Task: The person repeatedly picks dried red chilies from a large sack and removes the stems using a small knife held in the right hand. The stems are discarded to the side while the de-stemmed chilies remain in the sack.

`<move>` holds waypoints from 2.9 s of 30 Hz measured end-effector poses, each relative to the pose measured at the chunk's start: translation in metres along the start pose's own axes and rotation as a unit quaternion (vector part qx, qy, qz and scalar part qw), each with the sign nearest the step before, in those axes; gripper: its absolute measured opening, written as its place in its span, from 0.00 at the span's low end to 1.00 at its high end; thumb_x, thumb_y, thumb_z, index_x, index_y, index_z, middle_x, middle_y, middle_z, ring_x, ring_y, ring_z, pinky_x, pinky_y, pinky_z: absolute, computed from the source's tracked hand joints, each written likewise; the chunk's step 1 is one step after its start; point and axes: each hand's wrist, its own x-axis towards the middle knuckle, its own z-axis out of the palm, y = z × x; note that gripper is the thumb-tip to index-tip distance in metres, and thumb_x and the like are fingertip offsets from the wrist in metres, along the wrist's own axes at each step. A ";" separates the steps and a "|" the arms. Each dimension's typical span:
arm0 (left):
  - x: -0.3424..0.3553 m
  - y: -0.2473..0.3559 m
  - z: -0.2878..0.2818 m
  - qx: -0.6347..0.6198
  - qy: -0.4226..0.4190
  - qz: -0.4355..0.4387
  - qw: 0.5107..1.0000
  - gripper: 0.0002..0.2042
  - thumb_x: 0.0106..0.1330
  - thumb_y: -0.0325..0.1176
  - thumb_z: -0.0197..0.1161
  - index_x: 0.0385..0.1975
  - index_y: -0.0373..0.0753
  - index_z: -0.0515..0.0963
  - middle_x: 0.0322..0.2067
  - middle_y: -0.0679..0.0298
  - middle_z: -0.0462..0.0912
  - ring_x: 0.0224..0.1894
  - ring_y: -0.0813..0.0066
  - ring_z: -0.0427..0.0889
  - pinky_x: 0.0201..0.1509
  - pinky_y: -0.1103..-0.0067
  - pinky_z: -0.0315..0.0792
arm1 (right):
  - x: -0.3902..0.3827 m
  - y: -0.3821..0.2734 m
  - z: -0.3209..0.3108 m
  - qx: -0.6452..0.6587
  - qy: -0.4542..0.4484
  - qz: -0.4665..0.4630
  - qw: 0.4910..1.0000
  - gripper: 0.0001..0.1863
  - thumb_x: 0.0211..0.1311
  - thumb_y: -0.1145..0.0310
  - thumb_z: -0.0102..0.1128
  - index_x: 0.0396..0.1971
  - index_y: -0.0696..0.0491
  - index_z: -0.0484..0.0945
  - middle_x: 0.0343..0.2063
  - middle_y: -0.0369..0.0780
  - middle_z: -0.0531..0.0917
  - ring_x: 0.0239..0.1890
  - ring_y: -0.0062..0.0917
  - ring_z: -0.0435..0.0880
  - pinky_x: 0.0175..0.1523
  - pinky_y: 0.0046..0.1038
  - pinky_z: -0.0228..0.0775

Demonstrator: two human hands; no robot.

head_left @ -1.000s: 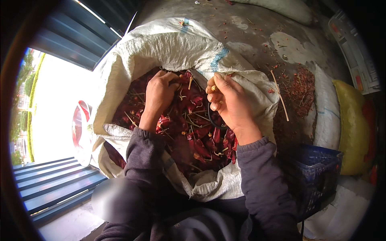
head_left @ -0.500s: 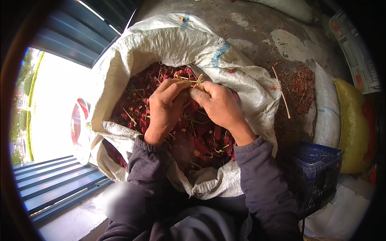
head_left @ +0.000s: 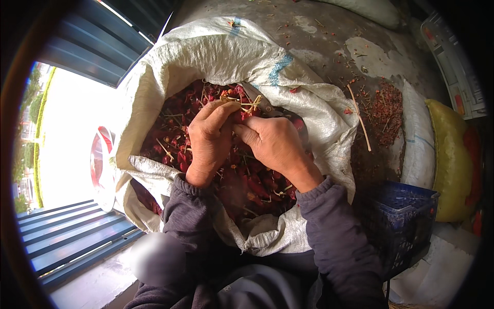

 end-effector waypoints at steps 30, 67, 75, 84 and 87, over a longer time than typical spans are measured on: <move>-0.009 0.017 -0.005 -0.143 -0.153 -0.141 0.968 0.16 0.62 0.20 0.69 0.49 0.33 0.78 0.39 0.55 0.88 0.41 0.68 0.88 0.47 0.75 0.80 | 0.001 -0.002 -0.020 -0.003 -0.011 0.028 1.000 0.18 0.71 0.57 0.61 0.30 0.58 0.79 0.24 0.50 0.83 0.28 0.48 0.84 0.31 0.43 0.74; -0.023 -0.013 0.008 0.074 -0.063 -0.058 0.994 0.13 0.52 0.34 0.71 0.31 0.35 0.74 0.29 0.53 0.79 0.33 0.48 0.82 0.36 0.62 0.77 | 0.000 0.064 -0.053 0.631 0.146 0.236 0.725 0.11 0.77 0.63 0.54 0.49 0.54 0.77 0.40 0.38 0.80 0.29 0.17 0.77 0.22 0.16 0.70; -0.018 -0.040 0.004 0.239 -0.113 -0.186 0.946 0.09 0.58 0.30 0.63 0.37 0.36 0.79 0.33 0.51 0.82 0.37 0.49 0.85 0.37 0.61 0.79 | 0.003 0.056 -0.047 0.638 0.097 0.235 0.727 0.14 0.78 0.64 0.53 0.54 0.55 0.74 0.29 0.31 0.70 0.25 0.11 0.69 0.23 0.14 0.63; -0.014 -0.052 -0.027 0.135 -0.243 -0.167 0.946 0.10 0.58 0.35 0.66 0.37 0.39 0.82 0.27 0.52 0.82 0.33 0.47 0.84 0.38 0.59 0.79 | 0.006 0.024 -0.040 0.536 0.077 0.280 0.793 0.12 0.79 0.61 0.53 0.48 0.55 0.75 0.25 0.28 0.66 0.19 0.09 0.62 0.20 0.15 0.55; -0.018 -0.062 -0.018 0.096 -0.207 -0.101 0.968 0.09 0.59 0.35 0.67 0.36 0.38 0.82 0.26 0.51 0.81 0.32 0.46 0.83 0.37 0.58 0.77 | 0.004 0.013 -0.032 0.461 0.056 0.310 0.830 0.12 0.78 0.59 0.55 0.45 0.53 0.76 0.23 0.28 0.65 0.18 0.09 0.61 0.19 0.14 0.50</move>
